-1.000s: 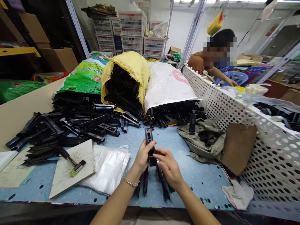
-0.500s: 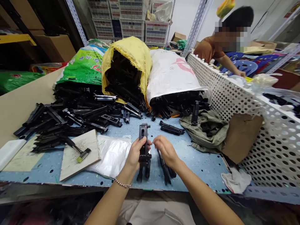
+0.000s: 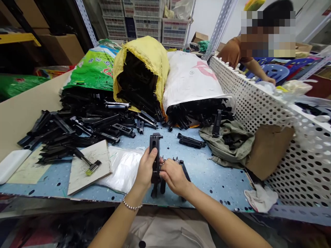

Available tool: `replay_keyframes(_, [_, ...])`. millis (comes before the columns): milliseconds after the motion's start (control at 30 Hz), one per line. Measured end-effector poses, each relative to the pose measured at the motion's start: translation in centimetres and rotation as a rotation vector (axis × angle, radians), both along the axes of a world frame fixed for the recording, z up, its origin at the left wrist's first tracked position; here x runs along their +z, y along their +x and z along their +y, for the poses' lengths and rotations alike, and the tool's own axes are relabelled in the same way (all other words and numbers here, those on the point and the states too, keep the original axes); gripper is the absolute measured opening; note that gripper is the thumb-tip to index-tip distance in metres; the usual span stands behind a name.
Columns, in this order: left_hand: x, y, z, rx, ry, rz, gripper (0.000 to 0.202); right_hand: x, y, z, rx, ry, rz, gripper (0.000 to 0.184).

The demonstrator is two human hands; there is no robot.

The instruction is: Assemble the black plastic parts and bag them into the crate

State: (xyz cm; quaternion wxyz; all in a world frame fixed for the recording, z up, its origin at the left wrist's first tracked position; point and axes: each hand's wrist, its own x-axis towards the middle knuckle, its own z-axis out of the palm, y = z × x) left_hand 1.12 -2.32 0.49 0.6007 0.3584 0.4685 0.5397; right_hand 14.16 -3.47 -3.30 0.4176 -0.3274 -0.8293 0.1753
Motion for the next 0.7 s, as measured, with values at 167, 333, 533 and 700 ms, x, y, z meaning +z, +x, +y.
replay_keyframes(167, [-1.0, -1.6, 0.7, 0.074, 0.119, 0.234, 0.045, -0.3, 0.2, 0.8, 0.057, -0.469, 0.023, 0.035])
replay_keyframes(333, [-6.5, -3.7, 0.3, 0.130, -0.006, 0.477, 0.045, -1.2, 7.0, 6.7, -0.484, -0.331, -0.349, 0.026])
replay_keyframes(533, [-10.2, -1.3, -1.4, 0.027, 0.141, 0.663, 0.034, -1.6, 12.2, 10.0, -0.663, -0.404, -0.425, 0.036])
replay_keyframes(700, [-5.4, 1.6, -0.5, -0.029, 0.260, 0.441, 0.055, -0.1, 7.5, 5.3, -0.440, -0.399, -0.183, 0.035])
